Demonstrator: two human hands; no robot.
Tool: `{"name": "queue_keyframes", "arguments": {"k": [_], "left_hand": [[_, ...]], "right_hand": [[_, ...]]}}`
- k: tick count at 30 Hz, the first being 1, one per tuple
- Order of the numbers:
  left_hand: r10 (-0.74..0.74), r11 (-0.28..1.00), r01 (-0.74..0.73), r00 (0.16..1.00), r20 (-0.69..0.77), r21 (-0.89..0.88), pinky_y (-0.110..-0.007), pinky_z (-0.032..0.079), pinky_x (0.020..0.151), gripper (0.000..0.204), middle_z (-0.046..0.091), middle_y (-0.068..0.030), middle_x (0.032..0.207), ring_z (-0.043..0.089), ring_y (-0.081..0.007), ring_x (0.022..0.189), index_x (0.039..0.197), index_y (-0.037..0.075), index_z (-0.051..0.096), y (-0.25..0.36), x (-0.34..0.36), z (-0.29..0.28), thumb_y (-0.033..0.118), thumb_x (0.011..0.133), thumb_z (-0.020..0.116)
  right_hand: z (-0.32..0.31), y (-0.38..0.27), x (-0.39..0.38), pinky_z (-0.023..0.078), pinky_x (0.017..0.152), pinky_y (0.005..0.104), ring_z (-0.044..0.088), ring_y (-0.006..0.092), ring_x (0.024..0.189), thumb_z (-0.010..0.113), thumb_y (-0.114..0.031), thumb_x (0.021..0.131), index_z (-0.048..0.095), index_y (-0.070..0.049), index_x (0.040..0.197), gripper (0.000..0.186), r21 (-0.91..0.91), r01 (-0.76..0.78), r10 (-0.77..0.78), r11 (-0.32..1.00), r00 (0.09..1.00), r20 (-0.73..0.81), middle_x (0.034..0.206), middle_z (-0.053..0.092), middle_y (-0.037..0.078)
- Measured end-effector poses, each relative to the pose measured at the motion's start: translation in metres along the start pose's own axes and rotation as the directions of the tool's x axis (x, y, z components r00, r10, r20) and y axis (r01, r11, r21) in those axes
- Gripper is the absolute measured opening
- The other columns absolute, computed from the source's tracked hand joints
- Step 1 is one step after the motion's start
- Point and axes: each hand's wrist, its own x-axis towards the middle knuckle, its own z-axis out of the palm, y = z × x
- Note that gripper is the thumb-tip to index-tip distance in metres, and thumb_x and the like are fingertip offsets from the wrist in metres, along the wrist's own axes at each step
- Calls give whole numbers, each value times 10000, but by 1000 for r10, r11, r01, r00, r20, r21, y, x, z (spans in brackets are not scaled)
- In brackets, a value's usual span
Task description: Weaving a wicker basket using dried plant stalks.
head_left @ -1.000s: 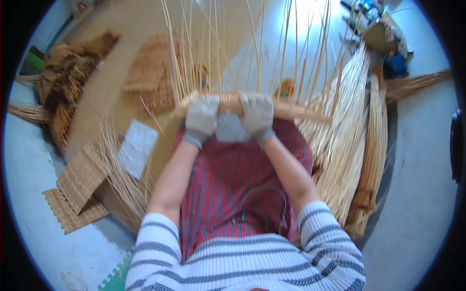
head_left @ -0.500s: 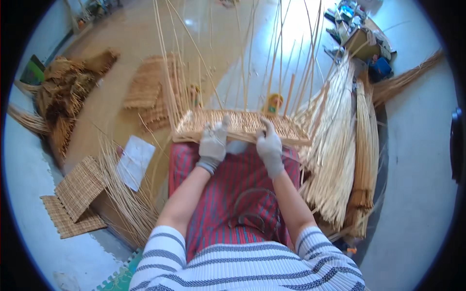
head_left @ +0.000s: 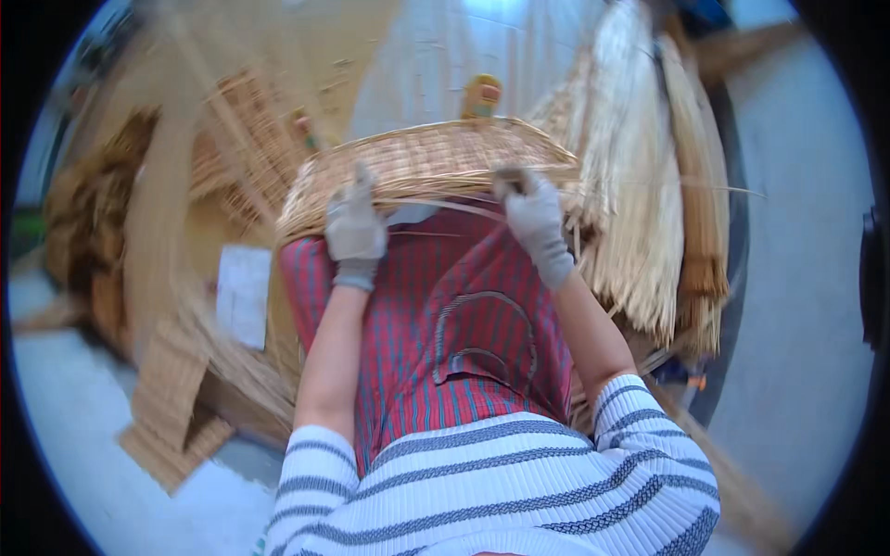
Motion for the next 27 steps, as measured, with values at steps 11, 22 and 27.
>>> {"name": "queue_keyframes", "arguments": {"k": [11, 22, 27], "left_hand": [[40, 952, 38, 968, 248, -302, -454, 483, 998, 773, 614, -250, 1342, 615, -399, 1189, 1559, 86, 371, 0, 21, -22, 103, 867, 715], [119, 993, -109, 958, 262, -54, -469, 434, 1071, 423, 641, -174, 1315, 589, -364, 1214, 1302, 115, 630, -12, 21, -34, 112, 880, 657], [-26, 944, -54, 971, 236, 327, -543, 283, 1162, 732, 470, -168, 1382, 433, -385, 1316, 1463, 283, 537, 45, 26, -64, 344, 782, 800]], "right_hand": [[-229, 170, -233, 546, 884, 454, 691, 361, 984, 615, -334, 908, 719, -83, 1091, 327, -619, -616, 609, 487, 747, -265, 1067, 721, 197], [-64, 286, -267, 506, 1000, 481, 612, 377, 1231, 663, -854, 656, 443, 67, 1430, 1223, -378, -926, 885, -24, 156, -439, 1370, 572, 268], [-63, 289, -258, 475, 1038, 541, 541, 430, 1294, 771, -546, 693, 341, 19, 1465, 1048, -310, -944, 898, -114, 36, -439, 1412, 495, 288]]}}
